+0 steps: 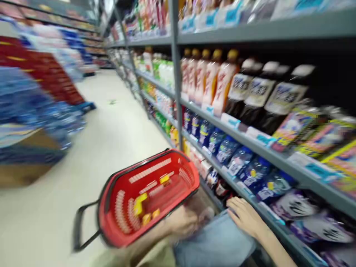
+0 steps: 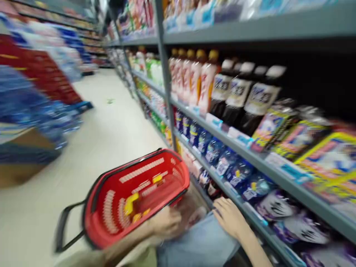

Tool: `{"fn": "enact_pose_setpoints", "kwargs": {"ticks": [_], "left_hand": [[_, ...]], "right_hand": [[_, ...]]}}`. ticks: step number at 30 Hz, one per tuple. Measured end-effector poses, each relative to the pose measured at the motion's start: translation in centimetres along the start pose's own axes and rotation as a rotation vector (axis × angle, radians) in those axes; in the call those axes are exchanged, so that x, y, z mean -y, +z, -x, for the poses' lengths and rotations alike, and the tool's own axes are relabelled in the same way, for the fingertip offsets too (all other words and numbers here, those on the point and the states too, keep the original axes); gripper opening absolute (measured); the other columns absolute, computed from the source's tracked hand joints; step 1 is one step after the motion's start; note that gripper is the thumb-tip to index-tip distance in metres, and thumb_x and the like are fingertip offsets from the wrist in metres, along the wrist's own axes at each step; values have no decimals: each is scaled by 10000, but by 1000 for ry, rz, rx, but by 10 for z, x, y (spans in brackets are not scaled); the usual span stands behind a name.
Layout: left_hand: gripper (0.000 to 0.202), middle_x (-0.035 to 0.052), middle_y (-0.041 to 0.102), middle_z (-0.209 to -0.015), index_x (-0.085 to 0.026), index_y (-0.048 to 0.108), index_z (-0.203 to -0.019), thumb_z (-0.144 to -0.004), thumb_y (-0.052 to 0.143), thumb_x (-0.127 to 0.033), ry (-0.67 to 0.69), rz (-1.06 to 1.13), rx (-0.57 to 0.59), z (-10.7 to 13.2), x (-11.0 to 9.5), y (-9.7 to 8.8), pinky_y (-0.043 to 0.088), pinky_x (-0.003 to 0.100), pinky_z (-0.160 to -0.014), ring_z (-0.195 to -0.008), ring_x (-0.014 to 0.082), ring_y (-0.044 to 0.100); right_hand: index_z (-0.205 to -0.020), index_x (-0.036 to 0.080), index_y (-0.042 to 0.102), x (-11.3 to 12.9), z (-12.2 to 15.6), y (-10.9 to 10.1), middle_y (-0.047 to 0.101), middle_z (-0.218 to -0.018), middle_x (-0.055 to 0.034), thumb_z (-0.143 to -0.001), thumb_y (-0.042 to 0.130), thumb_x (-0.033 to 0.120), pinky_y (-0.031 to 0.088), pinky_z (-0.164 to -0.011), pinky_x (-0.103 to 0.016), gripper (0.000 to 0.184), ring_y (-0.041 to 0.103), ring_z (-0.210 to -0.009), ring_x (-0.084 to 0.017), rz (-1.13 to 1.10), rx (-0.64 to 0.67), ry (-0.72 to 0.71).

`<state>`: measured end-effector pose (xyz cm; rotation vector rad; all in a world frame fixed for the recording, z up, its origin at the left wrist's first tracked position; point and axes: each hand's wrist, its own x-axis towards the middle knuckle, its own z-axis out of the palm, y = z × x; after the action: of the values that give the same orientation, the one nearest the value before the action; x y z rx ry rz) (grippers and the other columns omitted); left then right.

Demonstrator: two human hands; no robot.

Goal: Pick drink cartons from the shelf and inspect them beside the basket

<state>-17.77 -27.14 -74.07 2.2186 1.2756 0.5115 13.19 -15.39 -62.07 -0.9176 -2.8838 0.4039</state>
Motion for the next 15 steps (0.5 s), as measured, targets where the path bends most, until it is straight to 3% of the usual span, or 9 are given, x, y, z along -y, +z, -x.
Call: {"fn": "enact_pose_setpoints", "kwargs": {"ticks": [2, 4, 7, 10, 12, 15], "left_hand": [[124, 64, 659, -801, -212, 561, -761, -862, 557, -283, -232, -62, -35, 36, 23, -6, 479, 332, -737, -729, 193, 591], [120, 80, 676, -879, -214, 566, -830, -906, 487, -261, -452, -103, -91, 65, 49, -16, 479, 339, -817, -827, 214, 627], [135, 117, 685, -1003, -209, 576, -942, -938, 447, -249, -775, -180, -188, 97, 86, -30, 483, 367, -869, -941, 261, 658], [133, 155, 675, -1008, -181, 587, -969, -861, 577, -258, -1018, -205, -234, 125, 114, -38, 503, 411, -853, -993, 339, 674], [209, 163, 663, -951, -149, 600, -949, -784, 671, -258, -1113, -184, -259, 144, 125, -40, 506, 449, -870, -1014, 389, 674], [254, 147, 646, -864, -114, 633, -902, -757, 744, -290, -1141, -117, -341, 166, 132, -36, 498, 484, -906, -1006, 412, 680]], "right_hand": [[-1159, 187, 760, -28, 9, 52, 790, -1172, -140, -1048, 424, 337, 587, -1014, -447, 384, 746, -1125, -296, -148, 28, 165], [-1199, 167, 755, -46, 19, 77, 778, -1201, -165, -1052, 364, 393, 563, -1054, -476, 474, 731, -1160, -319, -202, -28, 261], [-1230, 156, 741, -53, 27, 78, 746, -1254, -166, -1044, 382, 459, 534, -1080, -498, 505, 693, -1208, -340, -219, -36, 256], [-1229, 173, 734, -50, 24, 70, 736, -1231, -150, -1055, 381, 468, 531, -1057, -490, 492, 683, -1191, -336, -188, 2, 262], [-1225, 188, 730, -48, 22, 69, 730, -1220, -142, -1055, 383, 471, 527, -1044, -488, 479, 674, -1188, -336, -161, 15, 277], [-1234, 192, 721, -49, 24, 72, 722, -1217, -140, -1048, 388, 484, 522, -1041, -499, 479, 664, -1190, -342, -157, 30, 286]]}}
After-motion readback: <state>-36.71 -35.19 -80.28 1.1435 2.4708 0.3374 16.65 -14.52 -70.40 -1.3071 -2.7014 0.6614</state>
